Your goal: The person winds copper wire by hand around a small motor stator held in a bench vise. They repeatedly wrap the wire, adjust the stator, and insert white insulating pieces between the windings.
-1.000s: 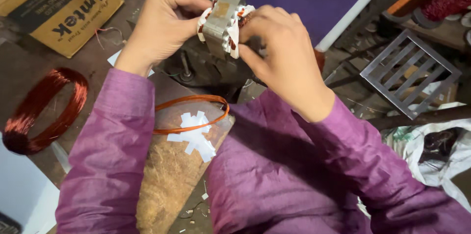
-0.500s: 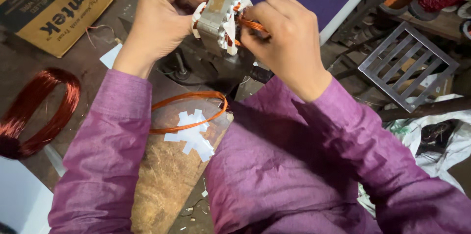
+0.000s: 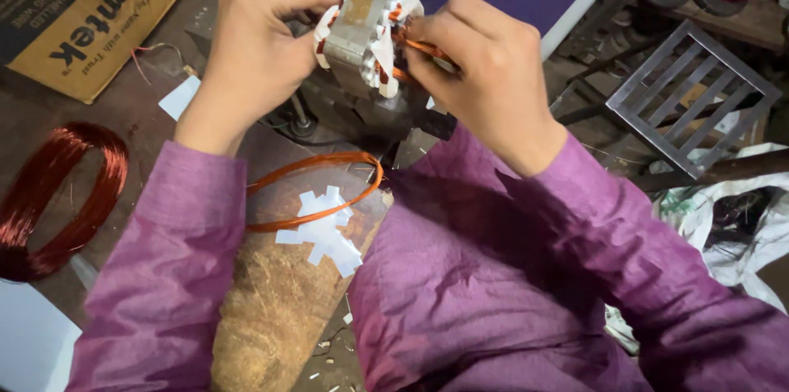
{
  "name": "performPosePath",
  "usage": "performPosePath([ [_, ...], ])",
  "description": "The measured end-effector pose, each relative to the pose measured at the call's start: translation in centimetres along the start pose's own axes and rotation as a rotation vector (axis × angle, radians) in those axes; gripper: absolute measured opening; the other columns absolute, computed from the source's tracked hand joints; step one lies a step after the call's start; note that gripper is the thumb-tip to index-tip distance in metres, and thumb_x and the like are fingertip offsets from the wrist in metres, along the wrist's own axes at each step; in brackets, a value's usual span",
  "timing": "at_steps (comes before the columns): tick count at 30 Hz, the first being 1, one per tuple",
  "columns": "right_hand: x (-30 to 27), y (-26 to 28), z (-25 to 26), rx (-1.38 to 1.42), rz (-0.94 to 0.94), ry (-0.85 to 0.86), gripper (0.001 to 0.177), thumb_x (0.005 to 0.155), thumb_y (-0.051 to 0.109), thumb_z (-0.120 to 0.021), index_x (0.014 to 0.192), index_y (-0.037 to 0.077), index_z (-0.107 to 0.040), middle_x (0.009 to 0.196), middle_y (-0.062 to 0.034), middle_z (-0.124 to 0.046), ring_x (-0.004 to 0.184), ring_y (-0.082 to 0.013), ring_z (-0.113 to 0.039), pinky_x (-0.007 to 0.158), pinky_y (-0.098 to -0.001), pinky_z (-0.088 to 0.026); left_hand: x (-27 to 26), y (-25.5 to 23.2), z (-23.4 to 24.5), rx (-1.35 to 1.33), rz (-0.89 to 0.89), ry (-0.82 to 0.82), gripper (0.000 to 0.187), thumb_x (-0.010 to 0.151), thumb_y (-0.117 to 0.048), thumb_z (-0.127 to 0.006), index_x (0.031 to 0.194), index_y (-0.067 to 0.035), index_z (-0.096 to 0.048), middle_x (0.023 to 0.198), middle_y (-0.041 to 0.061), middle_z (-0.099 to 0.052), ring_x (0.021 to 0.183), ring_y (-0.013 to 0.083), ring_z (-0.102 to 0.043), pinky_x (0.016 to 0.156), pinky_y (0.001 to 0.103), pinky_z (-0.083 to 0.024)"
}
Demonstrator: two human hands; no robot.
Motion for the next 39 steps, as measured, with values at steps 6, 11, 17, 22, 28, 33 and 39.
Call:
performPosePath([
  [6, -0.7, 0.1, 0.5, 0.000, 0.069, -0.047, 0.021, 0.092, -0.006, -0.078, 0.109, 0.002, -0.069, 0.101, -0.0087, -0.066, 0.088, -0.0245, -0.069, 0.075, -0.0329, -0.056, 0.0, -1.6, 0.5, 0.225, -0.140, 0.014, 0.018, 0.086, 0.009, -0.077, 0.102, 0.006, -0.071, 0.101, 0.014, -0.067, 0.093, 0.0299, -0.067, 0.079, 0.036, -0.051],
  [11, -0.6, 0.3, -0.5, 0.012, -0.063, -0.054, 0.018, 0.093, -0.004, -0.081, 0.105, 0.004, -0.070, 0.097, -0.0069, -0.064, 0.082, -0.0208, -0.069, 0.070, -0.0305, -0.055, -0.2, -1.7, 0.4, 0.150, -0.123, -0.017, 0.017, 0.090, 0.009, -0.075, 0.105, 0.005, -0.069, 0.103, 0.012, -0.068, 0.099, 0.0280, -0.069, 0.085, 0.035, -0.053],
  [17, 0.2, 0.5, 0.2, 0.004, 0.013, -0.014, 0.017, 0.092, -0.003, -0.081, 0.102, 0.003, -0.069, 0.093, -0.0076, -0.062, 0.080, -0.0232, -0.066, 0.071, -0.0333, -0.053, -0.3, -1.3, 0.3, 0.169, -0.081, -0.012, 0.019, 0.090, 0.009, -0.077, 0.107, 0.004, -0.071, 0.100, 0.014, -0.066, 0.091, 0.0289, -0.067, 0.077, 0.037, -0.051],
  [22, 0.0, 0.0, 0.5, 0.001, 0.096, -0.006, 0.018, 0.091, -0.004, -0.080, 0.102, 0.001, -0.067, 0.094, -0.0082, -0.060, 0.081, -0.0243, -0.065, 0.072, -0.0336, -0.053, -0.3, -0.9, 0.8, 0.342, -0.169, 0.090, 0.018, 0.090, 0.008, -0.077, 0.106, 0.002, -0.071, 0.101, 0.014, -0.068, 0.098, 0.0316, -0.067, 0.082, 0.041, -0.050],
  [28, -0.1, 0.2, -0.6, -0.009, -0.082, -0.076, 0.017, 0.089, -0.004, -0.083, 0.096, 0.002, -0.069, 0.089, -0.0079, -0.059, 0.073, -0.0211, -0.065, 0.065, -0.0316, -0.050, -0.7, 0.3, 0.7, 0.089, -0.126, 0.017, 0.027, 0.091, 0.010, -0.069, 0.116, -0.002, -0.069, 0.110, 0.012, -0.072, 0.101, 0.0280, -0.073, 0.088, 0.035, -0.054],
  [33, -0.4, 0.3, -0.3, 0.013, -0.011, -0.106, 0.016, 0.090, -0.008, -0.079, 0.100, 0.000, -0.069, 0.090, -0.0096, -0.060, 0.078, -0.0235, -0.064, 0.068, -0.0334, -0.049, -1.3, 0.2, 0.1, 0.231, -0.152, -0.006, 0.035, 0.087, 0.015, -0.066, 0.118, 0.000, -0.070, 0.106, 0.017, -0.071, 0.100, 0.0348, -0.070, 0.086, 0.039, -0.051],
  [39, -0.2, -0.5, 0.2, 0.016, 0.006, -0.009, 0.014, 0.092, -0.007, -0.079, 0.100, 0.000, -0.070, 0.087, -0.0103, -0.059, 0.076, -0.0250, -0.062, 0.067, -0.0350, -0.048, -0.4, -0.7, 0.3, 0.285, -0.139, 0.100, 0.026, 0.083, 0.015, -0.068, 0.106, 0.003, -0.067, 0.097, 0.020, -0.065, 0.094, 0.0378, -0.065, 0.081, 0.044, -0.048],
])
Point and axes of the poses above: each hand's wrist, its own x-axis towards the middle knuckle, its own z-axis out of the back of the hand, y = z × x, the point moved 3 cm from there along x, towards the middle knuckle
